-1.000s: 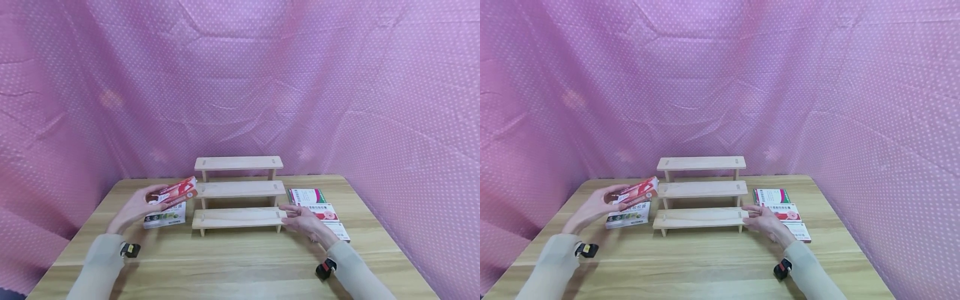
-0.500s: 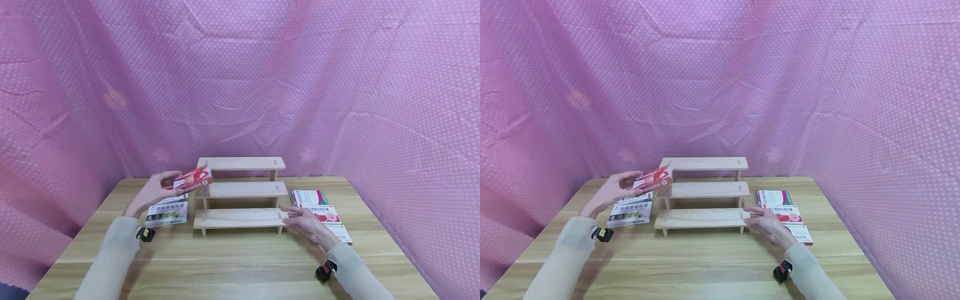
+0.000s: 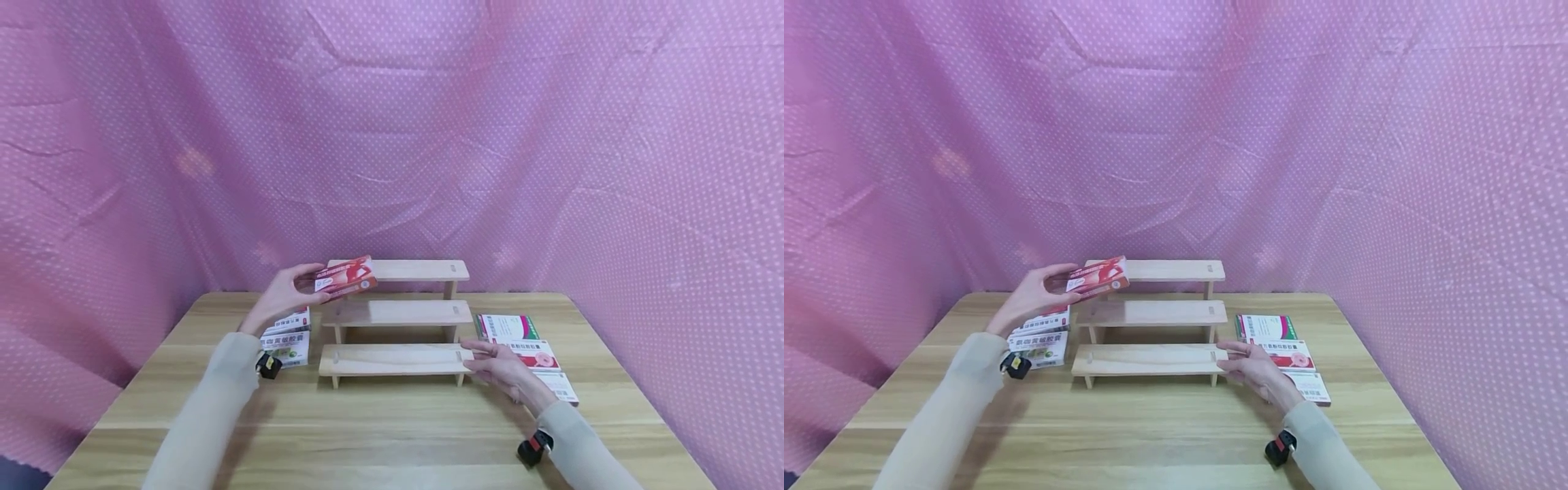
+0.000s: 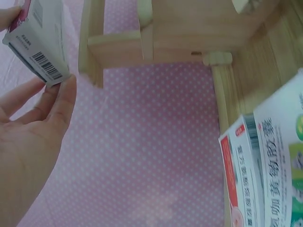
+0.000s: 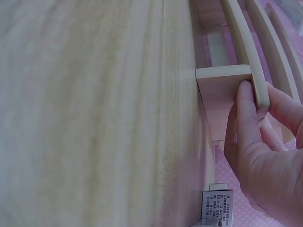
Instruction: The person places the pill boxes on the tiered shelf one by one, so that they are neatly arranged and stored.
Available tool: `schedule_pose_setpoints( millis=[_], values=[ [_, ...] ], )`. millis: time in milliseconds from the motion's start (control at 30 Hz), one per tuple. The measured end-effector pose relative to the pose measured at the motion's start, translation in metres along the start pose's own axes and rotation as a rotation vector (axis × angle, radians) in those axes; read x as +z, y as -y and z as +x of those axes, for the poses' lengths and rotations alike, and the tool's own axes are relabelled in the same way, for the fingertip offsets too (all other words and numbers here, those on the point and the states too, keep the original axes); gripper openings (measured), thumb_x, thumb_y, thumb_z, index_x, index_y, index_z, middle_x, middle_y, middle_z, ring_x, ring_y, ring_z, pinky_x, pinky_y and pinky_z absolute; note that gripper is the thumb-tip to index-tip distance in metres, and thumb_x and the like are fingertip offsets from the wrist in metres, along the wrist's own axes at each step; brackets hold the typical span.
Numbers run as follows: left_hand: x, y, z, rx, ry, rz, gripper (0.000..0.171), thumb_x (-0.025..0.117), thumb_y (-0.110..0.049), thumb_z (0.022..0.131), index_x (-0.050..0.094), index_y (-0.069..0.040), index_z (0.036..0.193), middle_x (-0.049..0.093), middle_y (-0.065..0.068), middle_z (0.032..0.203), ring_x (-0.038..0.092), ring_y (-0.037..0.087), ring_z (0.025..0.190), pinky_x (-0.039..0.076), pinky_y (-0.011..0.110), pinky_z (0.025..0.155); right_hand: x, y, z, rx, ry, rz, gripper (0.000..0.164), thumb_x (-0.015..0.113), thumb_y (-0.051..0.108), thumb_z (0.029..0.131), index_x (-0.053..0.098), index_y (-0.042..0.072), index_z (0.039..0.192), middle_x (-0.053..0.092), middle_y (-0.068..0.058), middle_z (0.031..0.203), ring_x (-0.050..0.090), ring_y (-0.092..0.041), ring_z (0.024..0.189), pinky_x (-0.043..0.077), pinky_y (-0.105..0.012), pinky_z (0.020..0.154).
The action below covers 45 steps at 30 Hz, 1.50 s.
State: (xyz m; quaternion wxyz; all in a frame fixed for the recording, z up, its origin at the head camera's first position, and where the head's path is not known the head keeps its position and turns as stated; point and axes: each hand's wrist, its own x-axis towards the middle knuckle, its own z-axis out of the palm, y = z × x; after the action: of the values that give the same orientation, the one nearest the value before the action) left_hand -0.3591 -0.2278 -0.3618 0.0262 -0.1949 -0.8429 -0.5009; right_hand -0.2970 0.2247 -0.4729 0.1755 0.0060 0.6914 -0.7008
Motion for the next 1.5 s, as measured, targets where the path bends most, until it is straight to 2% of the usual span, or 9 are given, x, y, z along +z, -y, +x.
schedule_pose_setpoints(
  millis=[167, 300, 467, 567, 700, 833, 1133, 1367, 1500],
  values=[
    [0.017, -0.006, 0.013, 0.024, -0.050, 0.026, 0.079, 0.085, -0.031, 0.075, 0.050, -0.008, 0.142, 0.061, 0.019, 0.131, 0.063, 0.031, 0.115, 0.054, 0.039, 0.098, -0.001, -0.003, -0.002, 0.001, -0.011, 0.008, 0.057, 0.069, 0.004, 0.088, 0.049, 0.002, 0.142, 0.052, -0.014, 0.125, 0.063, -0.012, 0.093, 0.058, -0.022, 0.081],
    [0.032, -0.013, 0.022, 0.082, -0.077, 0.095, 0.076, 0.086, -0.031, 0.074, 0.054, -0.008, 0.139, 0.062, 0.017, 0.129, 0.064, 0.030, 0.110, 0.053, 0.044, 0.097, -0.002, -0.004, -0.004, 0.000, -0.004, -0.001, 0.058, 0.069, 0.004, 0.088, 0.048, 0.002, 0.143, 0.058, -0.012, 0.125, 0.065, -0.010, 0.091, 0.057, -0.020, 0.078],
    [0.045, -0.021, 0.030, 0.119, -0.098, 0.191, 0.074, 0.084, -0.035, 0.074, 0.056, -0.010, 0.137, 0.060, 0.013, 0.131, 0.058, 0.031, 0.118, 0.046, 0.050, 0.104, -0.001, -0.004, -0.004, -0.019, 0.025, 0.022, 0.059, 0.067, 0.003, 0.089, 0.046, 0.000, 0.143, 0.064, -0.008, 0.119, 0.066, -0.010, 0.090, 0.057, -0.019, 0.078],
    [0.052, -0.027, 0.035, 0.117, -0.102, 0.193, 0.075, 0.083, -0.037, 0.076, 0.053, -0.009, 0.139, 0.058, 0.014, 0.135, 0.057, 0.032, 0.120, 0.045, 0.049, 0.106, 0.002, -0.002, -0.001, -0.011, 0.021, 0.056, 0.057, 0.067, 0.000, 0.089, 0.047, 0.000, 0.142, 0.059, -0.008, 0.114, 0.065, -0.011, 0.090, 0.058, -0.021, 0.081],
    [0.061, -0.034, 0.045, 0.111, -0.068, 0.086, 0.074, 0.082, -0.029, 0.079, 0.049, -0.003, 0.141, 0.056, 0.020, 0.136, 0.061, 0.035, 0.118, 0.052, 0.045, 0.100, 0.002, -0.001, 0.000, -0.001, 0.005, 0.052, 0.054, 0.066, 0.000, 0.089, 0.049, 0.001, 0.141, 0.055, -0.008, 0.112, 0.063, -0.010, 0.087, 0.057, -0.019, 0.078],
    [0.070, -0.037, 0.053, 0.074, -0.027, 0.044, 0.075, 0.081, -0.025, 0.081, 0.046, -0.001, 0.143, 0.056, 0.020, 0.137, 0.060, 0.034, 0.120, 0.052, 0.043, 0.102, 0.002, -0.001, 0.000, -0.007, 0.005, 0.045, 0.054, 0.066, 0.000, 0.089, 0.050, 0.001, 0.141, 0.052, -0.009, 0.114, 0.062, -0.010, 0.089, 0.057, -0.019, 0.079],
    [0.084, -0.038, 0.062, 0.047, -0.019, 0.122, 0.078, 0.080, -0.033, 0.081, 0.046, -0.003, 0.144, 0.055, 0.016, 0.140, 0.054, 0.031, 0.126, 0.043, 0.047, 0.111, 0.002, -0.003, -0.001, -0.008, 0.008, 0.020, 0.060, 0.069, 0.004, 0.088, 0.046, 0.001, 0.143, 0.052, -0.012, 0.121, 0.064, -0.011, 0.089, 0.058, -0.022, 0.081],
    [0.091, -0.039, 0.071, 0.017, -0.026, 0.052, 0.077, 0.082, -0.029, 0.079, 0.048, -0.004, 0.143, 0.058, 0.015, 0.135, 0.061, 0.027, 0.118, 0.050, 0.039, 0.104, -0.002, -0.005, -0.004, 0.000, 0.024, -0.028, 0.058, 0.068, 0.007, 0.089, 0.047, 0.005, 0.143, 0.063, -0.010, 0.119, 0.062, -0.005, 0.082, 0.052, -0.014, 0.066],
    [0.095, -0.043, 0.075, 0.006, -0.026, 0.043, 0.079, 0.083, -0.028, 0.078, 0.047, -0.004, 0.144, 0.057, 0.015, 0.138, 0.060, 0.028, 0.119, 0.049, 0.039, 0.105, -0.005, -0.004, -0.006, -0.013, 0.040, -0.031, 0.058, 0.065, 0.007, 0.092, 0.044, 0.003, 0.145, 0.065, -0.008, 0.123, 0.063, -0.003, 0.080, 0.052, -0.012, 0.065]
  ],
)
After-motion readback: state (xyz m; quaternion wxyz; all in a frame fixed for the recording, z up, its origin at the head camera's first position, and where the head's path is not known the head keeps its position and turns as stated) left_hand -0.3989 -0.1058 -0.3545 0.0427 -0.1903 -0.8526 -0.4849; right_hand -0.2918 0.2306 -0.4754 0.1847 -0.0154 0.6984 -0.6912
